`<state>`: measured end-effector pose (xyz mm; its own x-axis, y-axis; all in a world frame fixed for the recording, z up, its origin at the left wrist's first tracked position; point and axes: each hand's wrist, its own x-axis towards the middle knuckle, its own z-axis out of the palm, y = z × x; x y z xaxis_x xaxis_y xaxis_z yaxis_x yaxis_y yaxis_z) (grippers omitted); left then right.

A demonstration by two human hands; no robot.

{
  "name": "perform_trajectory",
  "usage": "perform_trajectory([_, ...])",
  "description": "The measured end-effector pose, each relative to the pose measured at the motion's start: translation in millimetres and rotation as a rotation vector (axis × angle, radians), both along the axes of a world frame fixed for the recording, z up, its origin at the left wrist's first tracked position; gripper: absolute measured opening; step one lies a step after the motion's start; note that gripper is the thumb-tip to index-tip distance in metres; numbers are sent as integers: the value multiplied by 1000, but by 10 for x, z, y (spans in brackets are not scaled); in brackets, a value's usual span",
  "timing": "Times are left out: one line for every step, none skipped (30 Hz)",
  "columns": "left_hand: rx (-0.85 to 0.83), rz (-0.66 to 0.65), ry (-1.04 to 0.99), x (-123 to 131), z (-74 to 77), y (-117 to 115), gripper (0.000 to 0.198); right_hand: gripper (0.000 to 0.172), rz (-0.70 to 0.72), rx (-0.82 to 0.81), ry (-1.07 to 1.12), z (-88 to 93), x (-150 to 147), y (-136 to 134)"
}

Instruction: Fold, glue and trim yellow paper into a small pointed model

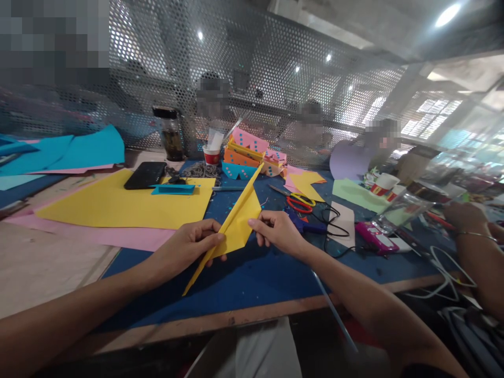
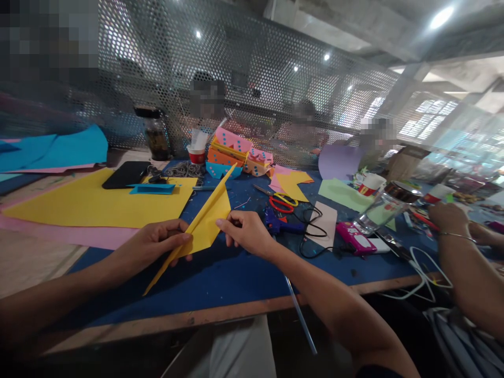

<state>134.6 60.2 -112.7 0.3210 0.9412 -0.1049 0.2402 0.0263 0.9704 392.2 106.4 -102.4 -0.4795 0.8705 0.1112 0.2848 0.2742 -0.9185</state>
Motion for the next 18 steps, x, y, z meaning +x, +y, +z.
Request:
perform_trajectory([0, 1, -3, 0, -2, 2, 48, 62, 3, -1, -3, -5, 1, 3])
perform_trajectory([0, 1, -6, 0, -4, 5, 48, 62, 5, -2, -4, -9, 2, 6])
perform_trajectory([-2, 1, -11, 0, -6, 9, 48, 62, 6, -2, -3, -14, 4, 8])
perform_trajectory([-4, 0, -15, 1, -7, 12, 49, 63, 9, -1, -1, -18, 5, 10])
perform_trajectory([-7, -2, -18, 1, -7, 15, 50, 63, 13, 0, 1, -21, 6, 12])
perform_trajectory([-9, -3, -20, 2, -7, 17, 51, 63, 16, 2, 4, -23, 7, 14])
perform_trajectory([-8, -2, -22, 1, -6, 17, 51, 64, 19, 5, 6, -24, 8, 16])
perform_trajectory([-8, -2, -24, 1, -5, 17, 52, 64, 22, 7, 9, -24, 8, 18])
perform_trajectory([-8, -3, -25, 1, -4, 15, 53, 64, 23, 9, 14, -24, 9, 19])
perform_trajectory([-8, -3, -26, 1, -3, 13, 53, 64, 25, 11, 18, -23, 10, 21])
perform_trajectory([-9, -4, -28, 1, -2, 9, 54, 64, 26, 13, 21, -22, 11, 21])
perform_trajectory([-10, -4, -29, 1, -2, 5, 54, 64, 28, 13, 20, -22, 12, 22])
perform_trajectory([-13, -3, -31, 1, -1, 0, 55, 64, 29, 13, 18, -23, 13, 22])
perform_trajectory([-16, -3, -34, 1, 0, -4, 55, 64, 28, 11, 15, -24, 13, 23])
perform_trajectory([-21, -4, -37, 1, 1, -8, 55, 64, 27, 10, 13, -26, 14, 24])
perform_trajectory([-28, -5, -41, 1, 3, -11, 55, 64, 26, 7, 13, -28, 14, 25])
perform_trajectory([-34, -4, -45, 0, 6, -12, 56, 64, 26, 4, 14, -31, 14, 27])
perform_trajectory([-41, -4, -50, 0, 9, -13, 56, 64, 26, 1, 17, -35, 14, 29])
